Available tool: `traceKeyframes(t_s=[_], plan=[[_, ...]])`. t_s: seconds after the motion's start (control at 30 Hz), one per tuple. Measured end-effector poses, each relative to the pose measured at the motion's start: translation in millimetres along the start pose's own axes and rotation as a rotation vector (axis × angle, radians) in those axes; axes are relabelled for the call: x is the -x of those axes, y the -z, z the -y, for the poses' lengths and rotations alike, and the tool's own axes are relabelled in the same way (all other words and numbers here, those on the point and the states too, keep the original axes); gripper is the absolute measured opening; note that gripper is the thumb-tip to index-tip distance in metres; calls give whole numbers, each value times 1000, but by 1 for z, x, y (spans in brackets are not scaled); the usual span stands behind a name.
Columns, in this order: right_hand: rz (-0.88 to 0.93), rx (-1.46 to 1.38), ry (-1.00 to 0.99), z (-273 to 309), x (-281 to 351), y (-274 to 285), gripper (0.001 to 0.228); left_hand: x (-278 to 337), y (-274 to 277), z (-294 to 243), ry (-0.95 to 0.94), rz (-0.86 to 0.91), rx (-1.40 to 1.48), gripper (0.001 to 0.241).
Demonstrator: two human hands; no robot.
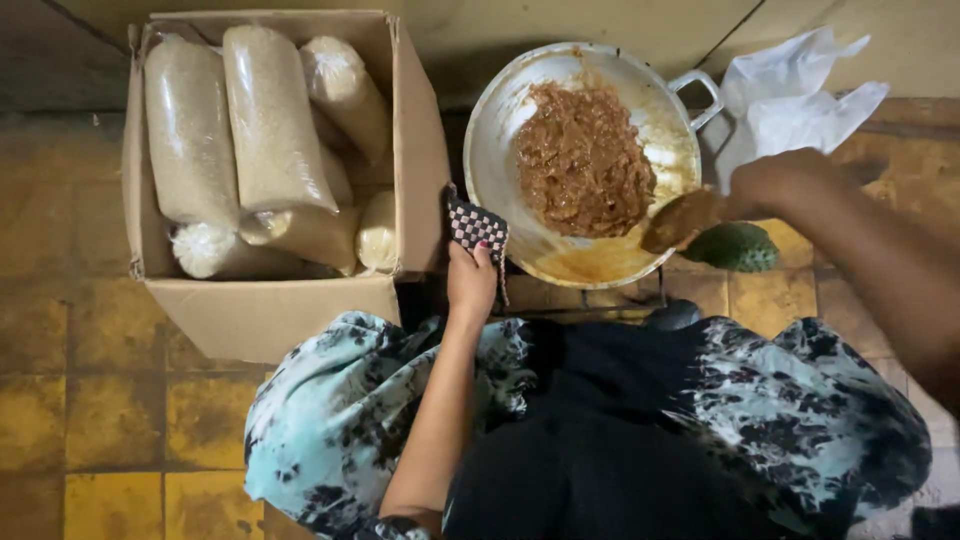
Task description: Stirring and scraping a thick brown mixture in a large metal pan using a wooden spatula while holding the pan with a potholder.
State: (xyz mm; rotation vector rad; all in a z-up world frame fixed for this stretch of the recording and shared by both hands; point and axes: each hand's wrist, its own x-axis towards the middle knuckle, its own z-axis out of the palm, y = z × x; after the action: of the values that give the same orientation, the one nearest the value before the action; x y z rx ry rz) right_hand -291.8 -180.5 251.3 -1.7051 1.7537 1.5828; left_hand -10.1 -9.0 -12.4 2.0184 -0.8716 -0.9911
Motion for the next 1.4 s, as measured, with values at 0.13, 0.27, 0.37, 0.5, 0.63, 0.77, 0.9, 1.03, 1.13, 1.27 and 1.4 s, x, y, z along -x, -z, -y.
traceKeyframes(t_s=[0.13, 0.27, 0.37, 0.5, 0.63, 0.77, 0.9, 1.03, 1.13, 1.27, 1.4], plan=[[-27, -65, 62, 17, -6, -9, 90, -3, -3, 9, -35, 1, -33, 32], [68, -178, 104, -5, -23, -15, 113, -8, -2, 11, -15, 11, -31, 36], [-23, -67, 431, -28, -110, -58, 85, -3, -1, 13, 12, 44, -51, 37], [-270, 135, 994, 3, -174, -94, 40, -6, -6, 17, 15, 38, -52, 37], [-478, 292, 1360, -24, -229, -107, 33, -9, -5, 13, 14, 25, -77, 40], [65, -431, 301, -55, -161, -76, 46, -6, -5, 17, 10, 25, -49, 37], [60, -392, 498, -36, -194, -109, 55, -11, -10, 21, -10, 0, -77, 37], [59, -763, 467, 26, -177, -117, 32, -10, -11, 23, -32, -14, -125, 37], [-26, -587, 459, 14, -145, -107, 51, -9, -12, 23, -36, 15, -112, 35], [226, -547, 478, -12, -79, -74, 42, -4, -8, 16, -20, -6, -44, 34], [147, -662, 515, 51, -93, -103, 56, -8, -14, 16, -12, -43, -64, 35]])
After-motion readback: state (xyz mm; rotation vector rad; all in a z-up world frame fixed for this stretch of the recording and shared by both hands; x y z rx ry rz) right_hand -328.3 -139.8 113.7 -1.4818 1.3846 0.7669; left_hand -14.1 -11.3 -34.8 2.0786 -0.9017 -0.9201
